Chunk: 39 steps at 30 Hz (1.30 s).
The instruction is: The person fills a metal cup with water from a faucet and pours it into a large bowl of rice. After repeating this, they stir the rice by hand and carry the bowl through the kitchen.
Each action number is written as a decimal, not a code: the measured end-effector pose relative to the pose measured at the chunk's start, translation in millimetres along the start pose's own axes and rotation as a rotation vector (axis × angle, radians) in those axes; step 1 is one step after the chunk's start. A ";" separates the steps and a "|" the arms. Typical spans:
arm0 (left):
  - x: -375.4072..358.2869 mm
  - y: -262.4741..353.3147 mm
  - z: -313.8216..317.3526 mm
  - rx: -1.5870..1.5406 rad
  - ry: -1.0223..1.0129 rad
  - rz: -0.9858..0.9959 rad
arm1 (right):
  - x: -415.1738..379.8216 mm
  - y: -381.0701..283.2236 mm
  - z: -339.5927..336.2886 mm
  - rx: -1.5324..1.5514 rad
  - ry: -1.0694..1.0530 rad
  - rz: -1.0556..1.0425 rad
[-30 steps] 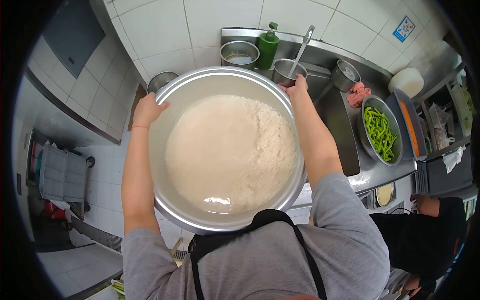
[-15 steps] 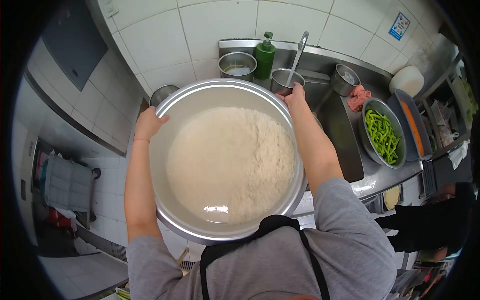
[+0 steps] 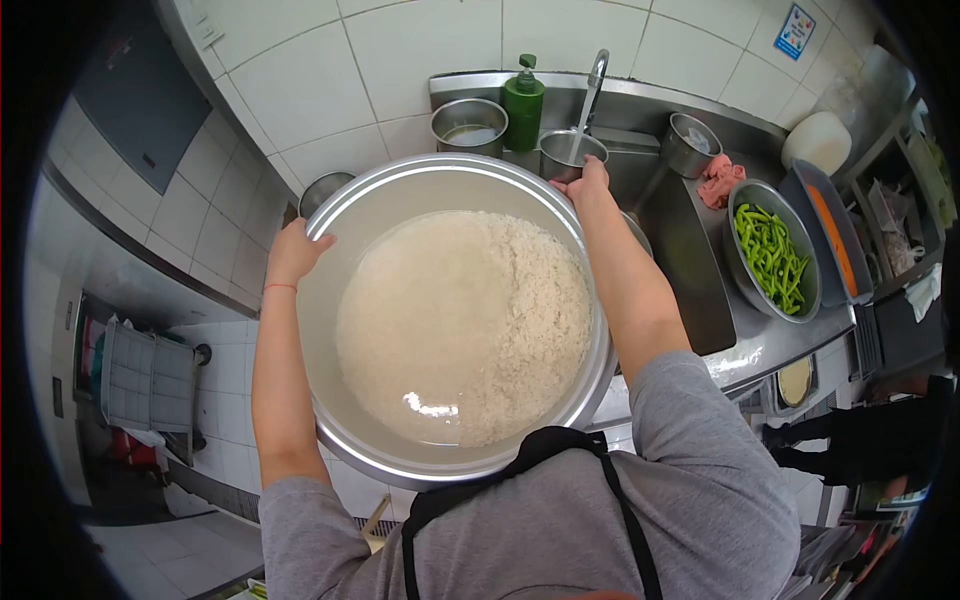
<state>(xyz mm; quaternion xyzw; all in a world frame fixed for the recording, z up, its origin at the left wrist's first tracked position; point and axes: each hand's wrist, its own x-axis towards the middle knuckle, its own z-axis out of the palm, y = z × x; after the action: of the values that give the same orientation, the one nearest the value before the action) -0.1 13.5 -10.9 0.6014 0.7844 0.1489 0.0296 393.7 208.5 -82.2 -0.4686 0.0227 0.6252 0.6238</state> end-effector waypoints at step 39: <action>-1.7 3.8 -4.2 -0.022 -0.028 -0.035 | 10.2 -0.2 -2.0 -0.017 0.010 0.034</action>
<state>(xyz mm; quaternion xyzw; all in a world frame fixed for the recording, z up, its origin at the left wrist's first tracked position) 3.0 11.9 -6.0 0.5894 0.7925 0.1486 0.0501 397.2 215.0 -89.4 -0.4765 0.0284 0.6336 0.6089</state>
